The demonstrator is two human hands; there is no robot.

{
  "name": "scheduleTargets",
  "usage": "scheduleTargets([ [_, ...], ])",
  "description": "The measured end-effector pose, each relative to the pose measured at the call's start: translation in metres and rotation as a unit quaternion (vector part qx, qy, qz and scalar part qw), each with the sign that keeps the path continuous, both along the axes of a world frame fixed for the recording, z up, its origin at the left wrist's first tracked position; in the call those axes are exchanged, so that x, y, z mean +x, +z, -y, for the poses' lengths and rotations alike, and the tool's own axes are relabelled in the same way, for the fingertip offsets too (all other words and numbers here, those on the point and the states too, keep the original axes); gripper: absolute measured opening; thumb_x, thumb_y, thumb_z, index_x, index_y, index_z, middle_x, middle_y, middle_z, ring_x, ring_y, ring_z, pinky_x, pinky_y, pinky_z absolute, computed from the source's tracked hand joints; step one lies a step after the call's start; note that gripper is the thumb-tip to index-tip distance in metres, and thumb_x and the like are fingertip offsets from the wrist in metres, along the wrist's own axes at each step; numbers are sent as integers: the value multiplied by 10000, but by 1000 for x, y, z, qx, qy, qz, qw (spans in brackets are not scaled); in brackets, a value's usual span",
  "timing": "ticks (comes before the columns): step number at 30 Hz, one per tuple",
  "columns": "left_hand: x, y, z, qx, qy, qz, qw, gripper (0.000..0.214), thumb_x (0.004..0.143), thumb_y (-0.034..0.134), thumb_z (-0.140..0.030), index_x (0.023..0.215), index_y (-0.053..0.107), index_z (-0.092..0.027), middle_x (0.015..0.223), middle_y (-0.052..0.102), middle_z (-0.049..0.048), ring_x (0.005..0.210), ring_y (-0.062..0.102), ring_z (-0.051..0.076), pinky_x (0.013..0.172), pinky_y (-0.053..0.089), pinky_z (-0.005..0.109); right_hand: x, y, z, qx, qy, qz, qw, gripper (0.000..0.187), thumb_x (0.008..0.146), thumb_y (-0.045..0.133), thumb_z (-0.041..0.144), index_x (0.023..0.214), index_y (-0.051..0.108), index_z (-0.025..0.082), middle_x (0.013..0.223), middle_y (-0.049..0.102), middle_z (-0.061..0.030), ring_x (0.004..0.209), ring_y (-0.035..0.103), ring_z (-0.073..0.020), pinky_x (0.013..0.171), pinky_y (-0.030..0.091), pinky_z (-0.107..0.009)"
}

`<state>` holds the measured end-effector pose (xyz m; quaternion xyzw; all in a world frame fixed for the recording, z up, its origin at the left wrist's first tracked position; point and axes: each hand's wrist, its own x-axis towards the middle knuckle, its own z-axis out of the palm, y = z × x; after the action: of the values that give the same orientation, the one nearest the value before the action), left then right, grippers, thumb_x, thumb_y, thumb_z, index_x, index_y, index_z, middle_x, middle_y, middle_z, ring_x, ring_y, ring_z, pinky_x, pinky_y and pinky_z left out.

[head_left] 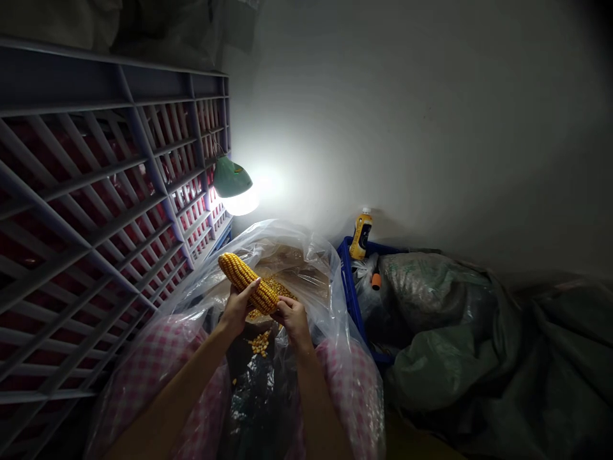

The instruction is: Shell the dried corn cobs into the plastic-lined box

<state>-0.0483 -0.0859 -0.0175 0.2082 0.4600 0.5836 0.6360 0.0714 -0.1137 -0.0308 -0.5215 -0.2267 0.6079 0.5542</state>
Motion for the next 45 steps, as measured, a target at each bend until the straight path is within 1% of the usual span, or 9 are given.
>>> scheduleTargets([
  [6,-6,0,-8,-54,-1,60,997,220,725,667,-204,897,554,-125,793,645,67,607,635,178,520,538,291,0,-1,0,-10,-14,-31,999,218,559,579,219,749,672,166,673,686,-16,706,655,-192,677,546,-316],
  [12,-6,4,-7,-32,-14,88,996,141,713,608,-123,851,579,-114,747,638,48,631,630,161,540,525,250,5,8,1,-18,10,-76,997,220,626,582,319,776,648,172,718,699,-45,743,664,-208,710,541,-335],
  [17,-6,1,-7,0,-40,94,995,205,681,611,-135,884,611,-107,792,651,61,715,634,175,609,527,262,4,9,1,-22,17,-82,996,209,574,650,278,744,657,156,702,680,-18,695,648,-166,724,530,-300],
  [24,-3,2,-5,28,-55,60,996,319,613,665,-90,927,621,-128,883,675,73,757,638,182,638,524,259,0,0,0,-21,1,-84,996,195,527,621,174,709,681,137,651,668,4,635,625,-142,669,529,-271],
  [29,-7,10,-5,-8,-84,156,984,218,720,566,-163,910,642,-87,824,676,85,723,636,181,643,533,272,1,0,-1,-27,-28,-109,993,219,546,611,131,754,674,161,682,683,10,694,635,-130,712,518,-233],
  [32,-10,11,-6,-21,-77,177,981,186,738,524,-125,875,644,-85,792,673,77,704,629,170,636,532,265,3,6,1,-41,2,-136,990,214,617,576,227,799,664,159,713,689,-29,705,649,-171,651,536,-284],
  [37,-8,11,-8,-3,-67,178,982,91,747,592,-148,827,627,-122,760,657,38,682,616,151,619,521,250,7,12,6,-33,51,-149,987,219,652,578,310,788,650,154,776,690,-59,722,654,-203,598,535,-302],
  [41,-5,11,-8,-6,-23,134,991,204,684,699,-200,863,620,-143,714,641,6,657,603,137,603,500,218,8,14,10,18,79,-118,990,282,611,607,249,873,662,160,815,688,-33,743,650,-186,632,531,-281],
  [45,-6,7,-8,9,0,107,994,290,596,770,-264,811,614,-148,686,621,-21,598,575,114,566,481,206,0,11,10,11,87,-113,990,274,575,607,212,835,670,151,763,682,-23,729,646,-187,637,535,-295],
])
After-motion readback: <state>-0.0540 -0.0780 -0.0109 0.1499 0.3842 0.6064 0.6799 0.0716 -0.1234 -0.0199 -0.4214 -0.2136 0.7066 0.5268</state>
